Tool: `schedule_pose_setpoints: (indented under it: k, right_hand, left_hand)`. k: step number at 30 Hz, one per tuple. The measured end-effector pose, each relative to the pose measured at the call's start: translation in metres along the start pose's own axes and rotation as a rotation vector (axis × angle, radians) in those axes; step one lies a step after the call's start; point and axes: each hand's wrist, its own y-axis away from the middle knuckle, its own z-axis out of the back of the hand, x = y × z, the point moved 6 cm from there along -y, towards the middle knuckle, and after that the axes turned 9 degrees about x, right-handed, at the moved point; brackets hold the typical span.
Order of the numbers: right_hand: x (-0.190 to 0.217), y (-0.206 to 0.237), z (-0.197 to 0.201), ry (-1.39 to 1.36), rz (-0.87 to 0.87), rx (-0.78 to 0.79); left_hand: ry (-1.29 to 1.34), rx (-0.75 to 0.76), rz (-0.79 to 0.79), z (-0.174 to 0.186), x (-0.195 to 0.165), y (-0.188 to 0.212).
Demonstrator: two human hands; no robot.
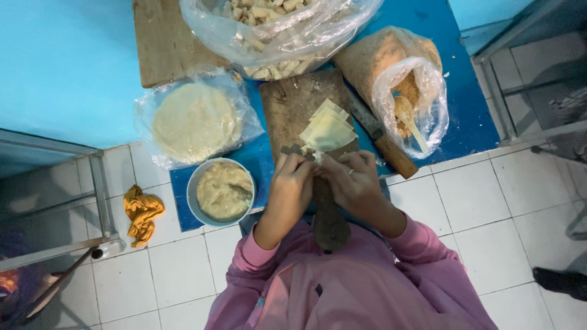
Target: The person sits at a small table and folds thin square dough wrappers one at a time, dipping each folded piece into a bowl of paste and placing it on a wooden paddle board. Finished folded pieces accumulate on the board next to a bag of already prepared pieces, and at the end the person picks up a stack of unused dough wrappers.
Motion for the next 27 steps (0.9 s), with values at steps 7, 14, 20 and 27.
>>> schedule_pose_setpoints:
  k: [7, 14, 20, 27]
  right_hand:
    - [-0.003, -0.003, -0.005, 0.065, -0.018, 0.036]
    - [-0.003, -0.001, -0.008, 0.093, 0.011, 0.033]
    - [-0.021, -0.014, -0.015, -0.04, -0.032, 0.097]
    - [-0.054, 0.01, -0.027, -0.857, -0.477, 0.073]
  left_hand:
    - [-0.028, 0.009, -0.015, 0.005, -0.004, 0.006]
    - [-0.173, -0.059, 0.063, -0.001, 0.004, -0.005]
    - [-0.044, -0.213, 0.009, 0.012, 0.005, -0.009]
    - [0.189, -0.135, 0.057, 0.005, 0.003, -0.001]
